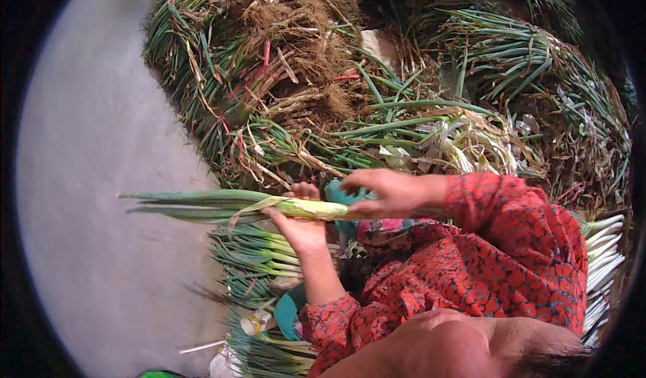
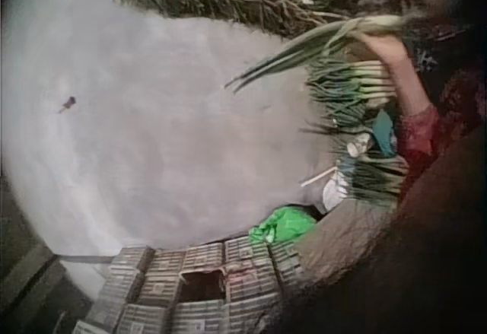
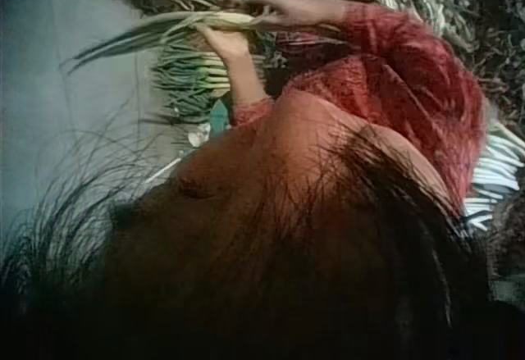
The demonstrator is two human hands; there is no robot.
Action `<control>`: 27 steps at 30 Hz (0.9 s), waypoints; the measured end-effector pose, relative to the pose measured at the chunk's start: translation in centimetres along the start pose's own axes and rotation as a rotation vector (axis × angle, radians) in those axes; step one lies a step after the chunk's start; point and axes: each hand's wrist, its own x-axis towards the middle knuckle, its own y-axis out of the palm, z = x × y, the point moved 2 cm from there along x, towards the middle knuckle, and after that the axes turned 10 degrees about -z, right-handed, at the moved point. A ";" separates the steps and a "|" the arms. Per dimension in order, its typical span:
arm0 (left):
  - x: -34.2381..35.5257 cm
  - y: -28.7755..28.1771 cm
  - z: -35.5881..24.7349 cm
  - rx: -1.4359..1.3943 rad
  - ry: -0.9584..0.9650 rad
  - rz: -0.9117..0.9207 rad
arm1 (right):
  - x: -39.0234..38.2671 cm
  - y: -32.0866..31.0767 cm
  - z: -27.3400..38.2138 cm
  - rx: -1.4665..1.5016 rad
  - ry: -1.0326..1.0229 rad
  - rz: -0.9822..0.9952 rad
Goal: The person sits on the floor and repeatedly picks up long green onions, peels off outer layers, and trims the root ends using a knife. The trimmed onions are placed in a neat pile next to the work area.
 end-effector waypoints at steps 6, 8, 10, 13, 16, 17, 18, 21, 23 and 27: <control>-2.2 -0.6 1.8 0.341 -0.045 0.029 | 1.3 6.4 -1.2 0.128 -0.053 -0.299; -1.9 -2.5 1.1 0.329 -0.119 0.029 | 1.2 7.5 -1.9 0.117 -0.044 -0.241; -1.4 -3.5 1.4 0.409 -0.124 -0.184 | 1.4 7.9 -2.1 0.059 -0.110 -0.201; -1.2 -4.7 2.1 0.353 -0.172 -0.184 | 1.4 8.6 -2.2 -0.172 -0.218 -0.168; -0.8 -4.7 2.0 0.304 -0.176 -0.152 | 1.2 8.3 -2.4 -0.169 -0.189 -0.103; -0.8 -4.3 2.1 0.290 -0.162 -0.149 | 1.0 8.2 -2.5 -0.163 -0.155 -0.063; 0.5 -5.1 1.8 0.309 -0.001 -0.020 | 0.5 7.6 -2.8 -0.126 -0.221 -0.214; 1.9 -5.4 -2.5 0.171 0.053 -0.089 | -2.0 5.1 -3.8 -0.299 0.031 0.042; 2.7 -6.2 -4.3 0.114 0.111 -0.187 | -3.7 2.5 -4.8 -0.313 0.123 -0.005; 1.8 -7.2 -7.0 0.166 0.370 -0.284 | -10.3 -5.1 -12.0 -0.644 0.374 -0.102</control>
